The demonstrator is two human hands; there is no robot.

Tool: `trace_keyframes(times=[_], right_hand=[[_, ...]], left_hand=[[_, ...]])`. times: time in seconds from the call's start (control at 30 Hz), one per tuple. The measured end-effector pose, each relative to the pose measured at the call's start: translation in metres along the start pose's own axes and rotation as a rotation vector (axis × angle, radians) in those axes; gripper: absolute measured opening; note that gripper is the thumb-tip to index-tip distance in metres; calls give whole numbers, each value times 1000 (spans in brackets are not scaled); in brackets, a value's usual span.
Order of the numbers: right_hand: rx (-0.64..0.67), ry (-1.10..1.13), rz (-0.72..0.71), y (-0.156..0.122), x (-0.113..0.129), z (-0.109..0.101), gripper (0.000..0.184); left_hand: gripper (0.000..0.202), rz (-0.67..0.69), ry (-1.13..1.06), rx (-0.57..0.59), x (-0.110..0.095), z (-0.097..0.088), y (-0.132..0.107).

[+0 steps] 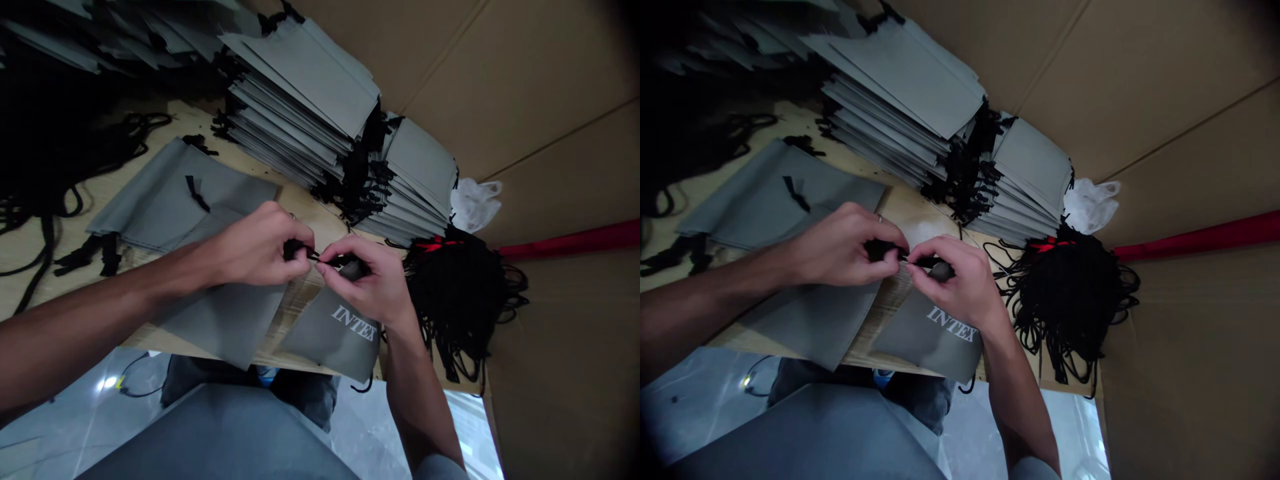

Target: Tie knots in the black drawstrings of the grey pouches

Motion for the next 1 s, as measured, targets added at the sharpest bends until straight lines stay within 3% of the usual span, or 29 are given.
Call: trace_keyframes(times=[0.13,0.23,0.4,0.6,0.8,1.0], right_hand=[[-22,13,12,0,0,4,9],[-50,74,78,-2,-12,-1,7],[-33,292,92,0,-27,-2,11],[-9,579,26,5,-35,5,14],[1,512,-12,6,-33,1,19],[119,384,-83,5,-16,9,17]], left_hand=[[19,-38,182,53,3,13,2],[22,51,242,49,-2,17,1],[28,201,-35,26,-18,7,-2],[28,186,-190,37,-28,-3,-2],[26,112,-100,12,-20,-1,0],[23,53,-77,48,-13,11,0]])
Point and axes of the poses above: each hand's wrist, its own y-axis towards the middle knuckle, its own z-axis out of the palm, x = y × z, the point moved 9 cm from there along y, towards the middle knuckle, and after that the axes turned 8 degrees about x, right-handed, at the moved point
